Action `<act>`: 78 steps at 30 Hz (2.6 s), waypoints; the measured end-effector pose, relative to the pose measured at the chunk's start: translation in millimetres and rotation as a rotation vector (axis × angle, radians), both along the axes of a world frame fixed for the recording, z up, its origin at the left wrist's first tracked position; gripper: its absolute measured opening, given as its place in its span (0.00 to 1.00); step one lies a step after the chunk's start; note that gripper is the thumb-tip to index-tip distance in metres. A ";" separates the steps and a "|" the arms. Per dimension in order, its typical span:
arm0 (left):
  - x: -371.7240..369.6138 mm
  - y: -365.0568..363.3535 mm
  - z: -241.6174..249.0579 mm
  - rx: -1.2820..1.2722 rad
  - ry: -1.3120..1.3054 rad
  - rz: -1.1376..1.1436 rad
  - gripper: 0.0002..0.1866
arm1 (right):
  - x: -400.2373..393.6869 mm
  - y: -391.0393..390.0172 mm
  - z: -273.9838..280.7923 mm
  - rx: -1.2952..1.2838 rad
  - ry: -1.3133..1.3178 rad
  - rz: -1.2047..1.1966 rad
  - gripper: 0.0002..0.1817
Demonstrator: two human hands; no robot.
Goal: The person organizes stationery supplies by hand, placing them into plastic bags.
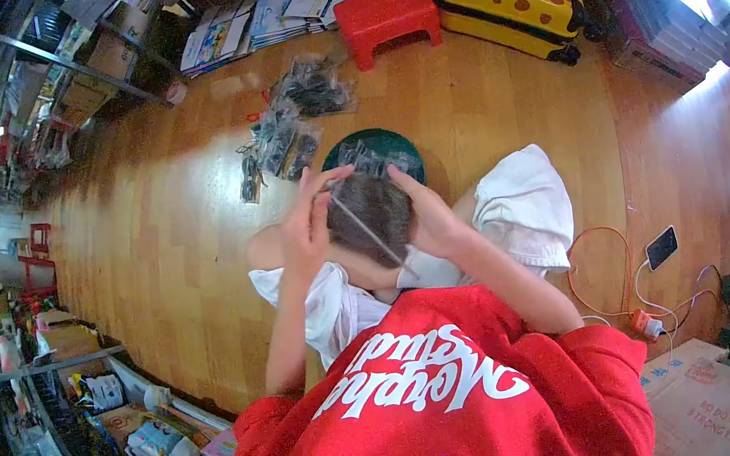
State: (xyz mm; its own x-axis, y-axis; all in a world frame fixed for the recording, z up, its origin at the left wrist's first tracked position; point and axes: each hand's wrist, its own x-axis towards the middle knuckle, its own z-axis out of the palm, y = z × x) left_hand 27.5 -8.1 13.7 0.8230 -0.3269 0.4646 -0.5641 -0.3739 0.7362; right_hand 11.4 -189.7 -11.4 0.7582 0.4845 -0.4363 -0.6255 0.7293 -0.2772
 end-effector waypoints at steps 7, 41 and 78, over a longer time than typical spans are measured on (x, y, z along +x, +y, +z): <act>-4.0 4.6 -11.4 0.234 -0.196 0.107 0.14 | 7.3 6.0 -4.6 -0.154 -0.253 0.211 0.16; 10.2 60.1 -10.8 -0.123 -0.015 0.442 0.15 | -41.9 -82.3 -23.1 -0.355 -0.060 0.074 0.21; -12.1 -7.6 -28.4 -0.080 -0.136 0.287 0.14 | -27.3 8.4 7.3 0.149 -0.321 0.002 0.24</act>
State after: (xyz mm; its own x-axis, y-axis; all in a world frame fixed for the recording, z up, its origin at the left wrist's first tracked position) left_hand 15.4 -15.7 -14.8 0.8050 -0.0484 0.5913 -0.5389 -0.4762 0.6948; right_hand -15.9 -181.3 -4.1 0.8440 0.5268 -0.1004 -0.5255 0.7751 -0.3507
